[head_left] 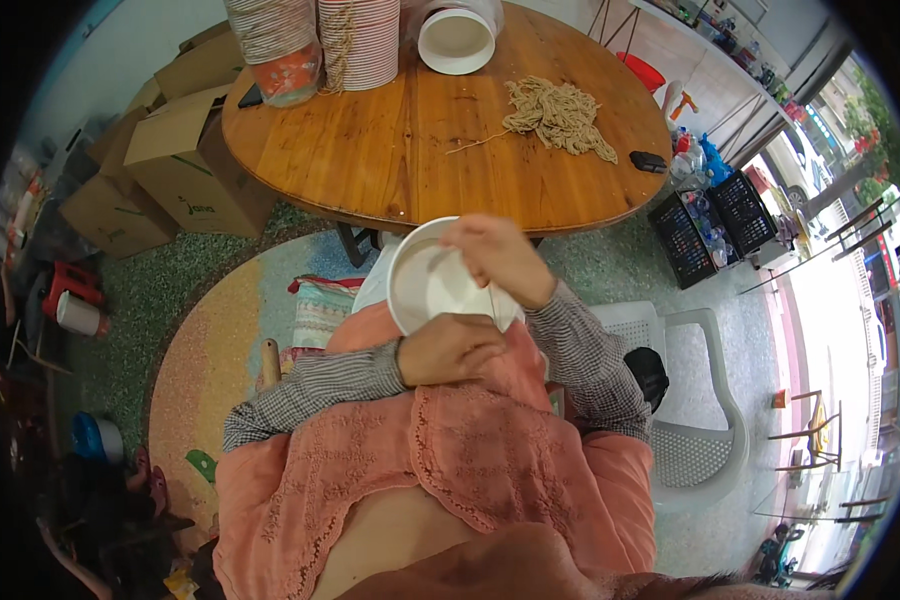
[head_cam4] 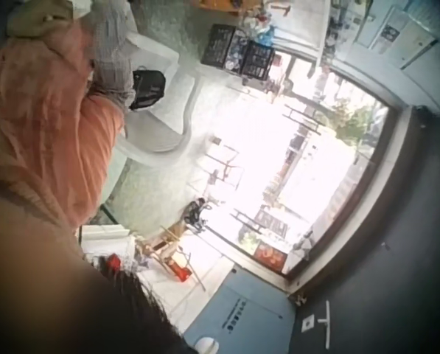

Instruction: Attaching string handles or decorations onto paper cups.

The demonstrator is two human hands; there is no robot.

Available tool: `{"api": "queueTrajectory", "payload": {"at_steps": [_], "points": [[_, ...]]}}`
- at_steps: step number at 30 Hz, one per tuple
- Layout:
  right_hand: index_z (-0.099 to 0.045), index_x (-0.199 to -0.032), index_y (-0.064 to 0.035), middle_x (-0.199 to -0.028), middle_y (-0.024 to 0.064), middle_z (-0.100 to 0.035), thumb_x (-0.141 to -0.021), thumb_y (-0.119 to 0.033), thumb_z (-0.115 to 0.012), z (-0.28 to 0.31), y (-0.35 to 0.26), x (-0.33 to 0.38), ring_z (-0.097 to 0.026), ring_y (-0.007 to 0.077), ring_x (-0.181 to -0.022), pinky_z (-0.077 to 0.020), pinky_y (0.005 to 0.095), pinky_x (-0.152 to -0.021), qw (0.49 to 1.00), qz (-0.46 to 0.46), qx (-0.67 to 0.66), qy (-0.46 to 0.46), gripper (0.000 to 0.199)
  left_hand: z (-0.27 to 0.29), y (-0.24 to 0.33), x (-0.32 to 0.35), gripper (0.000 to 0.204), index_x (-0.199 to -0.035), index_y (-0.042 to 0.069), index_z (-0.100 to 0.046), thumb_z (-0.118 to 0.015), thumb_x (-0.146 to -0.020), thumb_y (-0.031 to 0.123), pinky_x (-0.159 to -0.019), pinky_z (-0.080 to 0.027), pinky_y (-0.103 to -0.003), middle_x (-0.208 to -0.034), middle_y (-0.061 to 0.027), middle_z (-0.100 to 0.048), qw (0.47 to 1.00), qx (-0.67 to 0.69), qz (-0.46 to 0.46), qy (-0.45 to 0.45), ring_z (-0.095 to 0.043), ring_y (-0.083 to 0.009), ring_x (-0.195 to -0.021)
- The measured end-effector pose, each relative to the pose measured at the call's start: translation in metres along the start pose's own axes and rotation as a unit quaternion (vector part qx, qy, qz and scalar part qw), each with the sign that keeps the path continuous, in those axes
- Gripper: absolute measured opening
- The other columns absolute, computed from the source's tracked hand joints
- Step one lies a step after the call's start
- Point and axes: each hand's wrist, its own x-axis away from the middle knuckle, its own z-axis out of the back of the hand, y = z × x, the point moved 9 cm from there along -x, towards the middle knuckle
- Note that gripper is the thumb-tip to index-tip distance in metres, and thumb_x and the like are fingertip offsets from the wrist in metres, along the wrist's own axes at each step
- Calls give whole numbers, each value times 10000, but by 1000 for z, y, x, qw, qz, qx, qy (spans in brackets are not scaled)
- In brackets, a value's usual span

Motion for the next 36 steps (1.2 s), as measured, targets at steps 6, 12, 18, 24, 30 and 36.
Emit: {"api": "queueTrajectory", "payload": {"at_steps": [6, 12, 18, 24, 30, 36], "points": [[-577, -1001, 18, -607, 39, -557, -963, -167, -514, 55, 37, 33, -558, 116, -507, -455, 223, -480, 982, 12, -134, 131, 199, 76, -51, 29, 118, -910, -43, -646, -603, -903, 66, -631, -487, -215, -797, -23, -643, 961, 144, 165, 171, -585, -70, -691], [-554, -1035, 20, -714, 83, -621, -972, -205, -497, 37, 83, 43, -647, 169, -625, -509, 237, -553, 979, -36, -167, 110, 240, 78, -65, 29, 128, -946, -53, -622, -579, -923, 65, -623, -487, -205, -792, -34, -633, 930, 264, 221, 126, -576, -69, -675], [-553, -1047, 31, -691, 71, -602, -978, -174, -484, 36, 62, 28, -627, 157, -602, -506, 238, -557, 975, 45, -203, 81, 227, 80, -70, 39, 125, -951, -40, -629, -591, -918, 74, -643, -484, -209, -809, -24, -627, 945, 171, 247, 129, -573, -61, -711], [-605, -982, 30, -666, 64, -613, -965, -184, -511, 39, 42, 5, -618, 130, -578, -494, 239, -530, 995, 21, -92, 21, 234, 73, -65, 39, 108, -944, -22, -628, -587, -921, 76, -652, -456, -184, -830, 4, -612, 957, 164, 202, 130, -547, -38, -745], [-629, -854, 29, -751, 105, -646, -888, -148, -620, 45, -4, 48, -623, 157, -609, -488, 262, -549, 944, 86, 261, 184, 180, 70, -71, 40, 110, -966, -15, -612, -556, -943, 77, -650, -455, -183, -842, 8, -605, 937, 256, 190, 140, -540, -33, -734], [-590, -1128, -18, -1029, 131, -650, -825, -226, -698, -22, 9, 57, -622, 215, -694, -503, 301, -658, 952, 153, 262, 35, 383, 63, -67, 40, 114, -970, -2, -582, -532, -962, 99, -641, -449, -183, -819, 18, -583, 916, 342, 161, 132, -535, -29, -725]]}}
